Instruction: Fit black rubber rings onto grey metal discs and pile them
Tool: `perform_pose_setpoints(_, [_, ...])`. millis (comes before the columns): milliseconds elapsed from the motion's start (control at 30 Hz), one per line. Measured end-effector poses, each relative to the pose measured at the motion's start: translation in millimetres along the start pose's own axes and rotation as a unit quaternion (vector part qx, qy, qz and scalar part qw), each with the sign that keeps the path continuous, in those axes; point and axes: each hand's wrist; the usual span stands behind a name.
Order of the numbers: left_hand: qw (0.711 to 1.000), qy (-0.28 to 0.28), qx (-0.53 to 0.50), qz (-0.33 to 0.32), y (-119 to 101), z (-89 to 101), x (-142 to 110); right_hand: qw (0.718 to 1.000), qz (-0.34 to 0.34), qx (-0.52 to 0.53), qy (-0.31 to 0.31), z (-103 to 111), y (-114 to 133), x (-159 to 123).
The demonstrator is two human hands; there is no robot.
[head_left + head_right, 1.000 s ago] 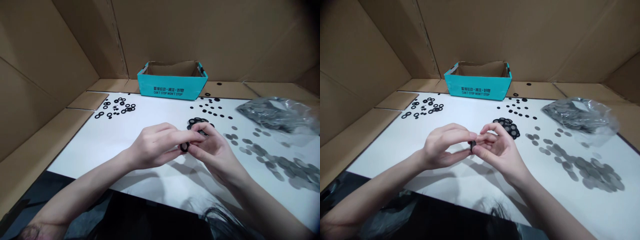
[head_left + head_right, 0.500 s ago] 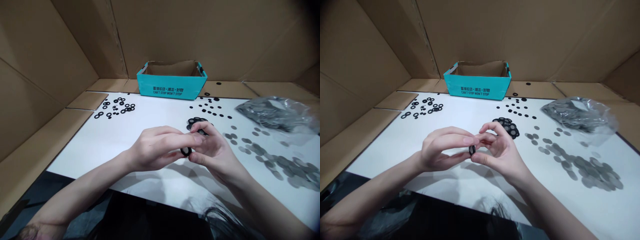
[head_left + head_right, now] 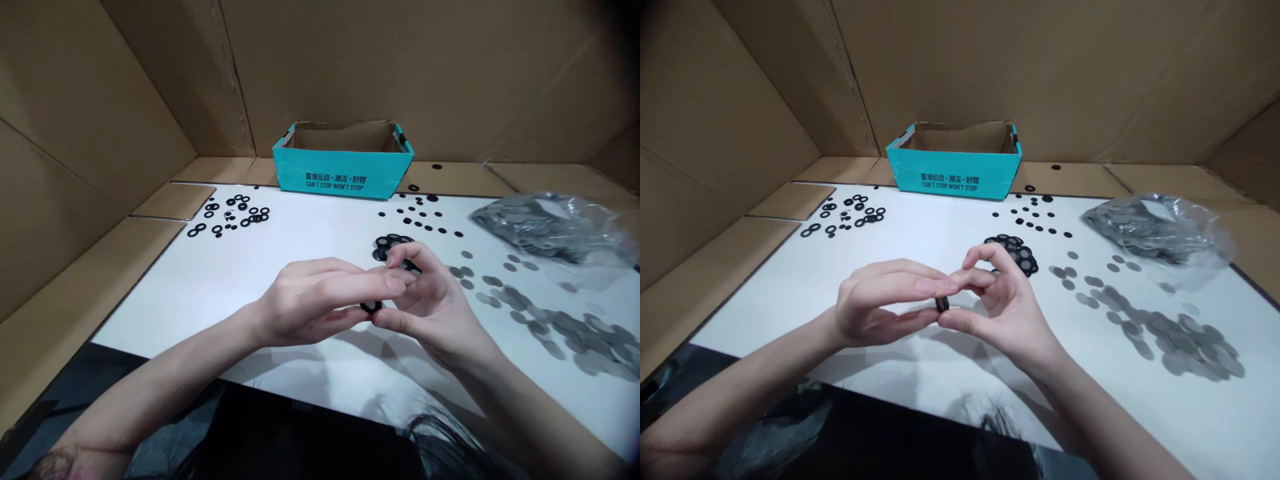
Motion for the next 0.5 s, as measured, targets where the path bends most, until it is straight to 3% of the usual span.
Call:
perform_pose_setpoints(267, [1.000, -0.006, -0.018, 0.009, 0.2, 1.6, 5.3, 0.989, -0.106, 0.079, 0.063, 1.1, -4.0, -0.4])
perform_pose_setpoints(367, [0.998, -0.013, -0.035, 0.051, -2.5, 1.6, 5.3, 0.982, -0.139, 0.101, 0.073, 2.3, -5.2, -0.2])
perform_pose_setpoints(500, [0.998, -0.019, -0.037, 0.042, -4.3, 0.7, 5.3, 0.974, -0.175, 0.124, 0.074, 1.8, -7.8, -0.5])
Point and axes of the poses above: each hand's wrist, its own x-axis towards the middle knuckle, its own z-axis out of the back of the hand, y = z × x
